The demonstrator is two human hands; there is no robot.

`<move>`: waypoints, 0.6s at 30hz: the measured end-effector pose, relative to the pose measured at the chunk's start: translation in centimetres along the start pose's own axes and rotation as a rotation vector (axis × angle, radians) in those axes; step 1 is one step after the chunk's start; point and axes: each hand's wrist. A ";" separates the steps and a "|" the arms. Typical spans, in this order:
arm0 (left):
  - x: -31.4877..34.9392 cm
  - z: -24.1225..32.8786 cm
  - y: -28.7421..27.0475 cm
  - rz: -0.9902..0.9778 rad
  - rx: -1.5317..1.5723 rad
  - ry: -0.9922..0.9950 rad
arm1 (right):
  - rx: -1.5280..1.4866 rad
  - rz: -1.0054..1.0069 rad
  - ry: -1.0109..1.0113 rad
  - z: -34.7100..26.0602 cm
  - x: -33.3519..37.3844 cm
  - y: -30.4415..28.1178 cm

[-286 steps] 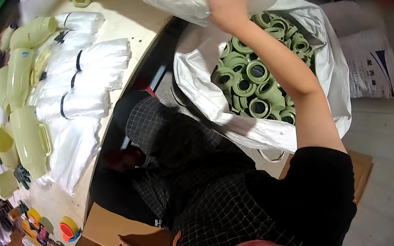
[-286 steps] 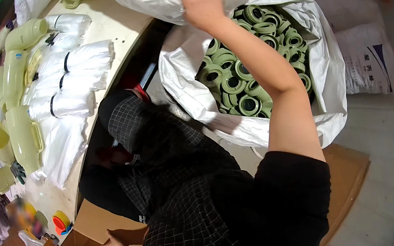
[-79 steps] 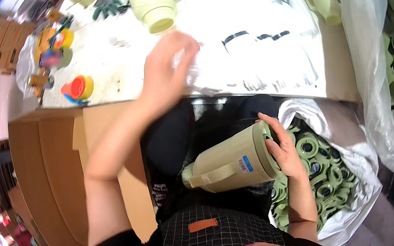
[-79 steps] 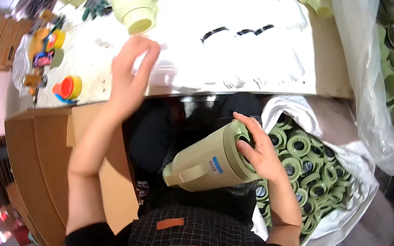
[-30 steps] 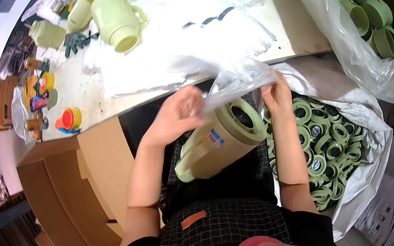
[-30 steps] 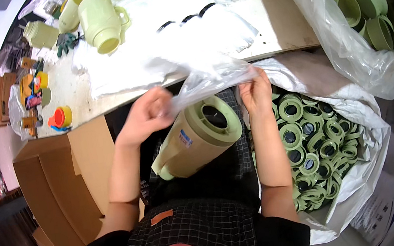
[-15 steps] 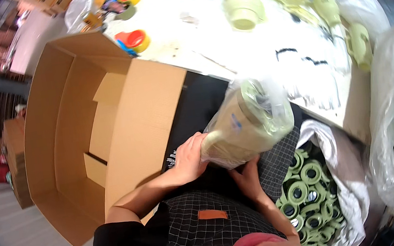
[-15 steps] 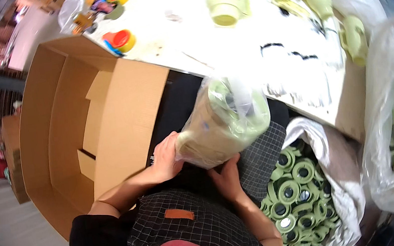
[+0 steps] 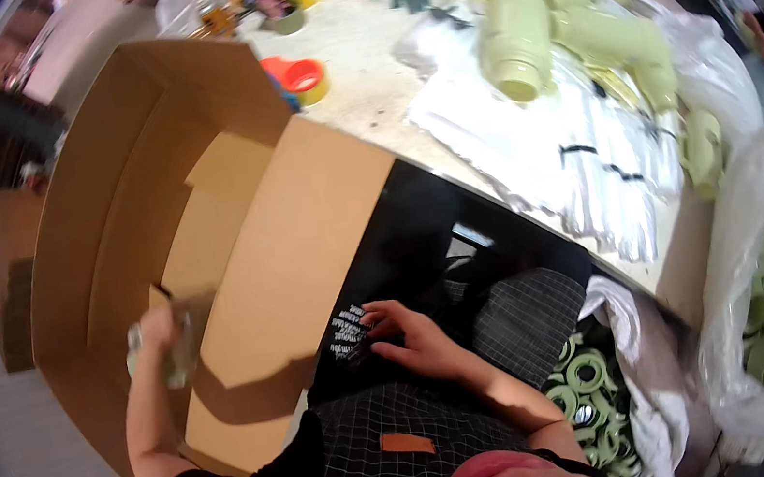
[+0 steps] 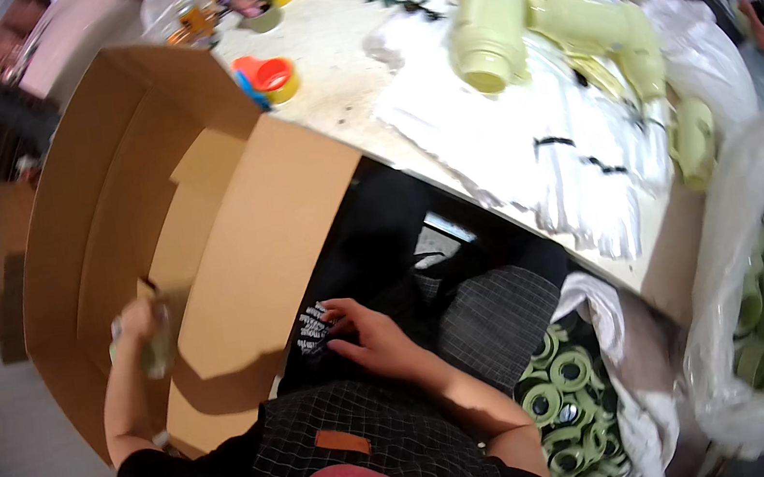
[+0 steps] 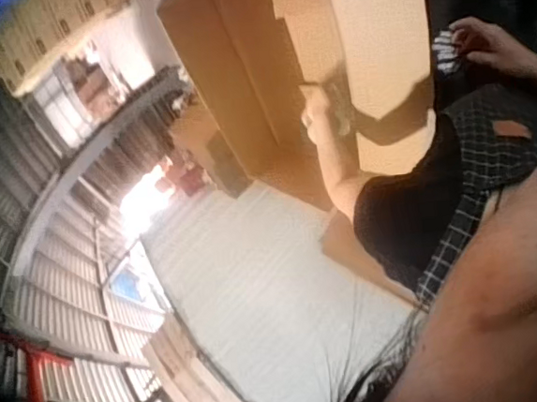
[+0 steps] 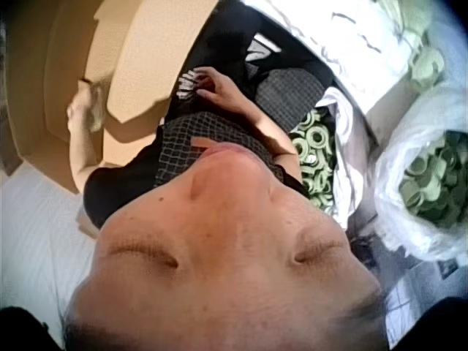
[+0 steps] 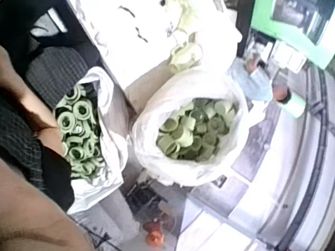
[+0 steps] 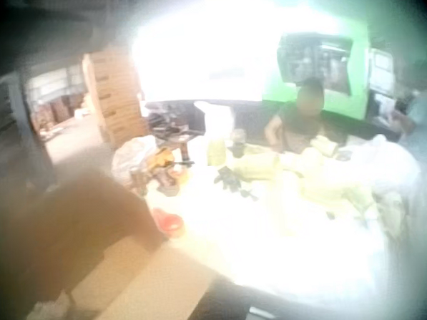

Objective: The person takes plastic jugs from a table, places a green plastic ring on the neck of each jug, and then puts each assembly into a clear plastic bag before placing it into a large cardboard box.

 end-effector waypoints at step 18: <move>-5.2 16.4 -9.3 0.678 0.324 0.498 | -0.103 1.378 0.014 -1.0 -20.9 -31.9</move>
Point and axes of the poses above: each hand's wrist, its own x-axis away from the middle knuckle, its own y-axis out of the palm, z = x × y, and after that the axes turned 8 degrees about z, right-handed
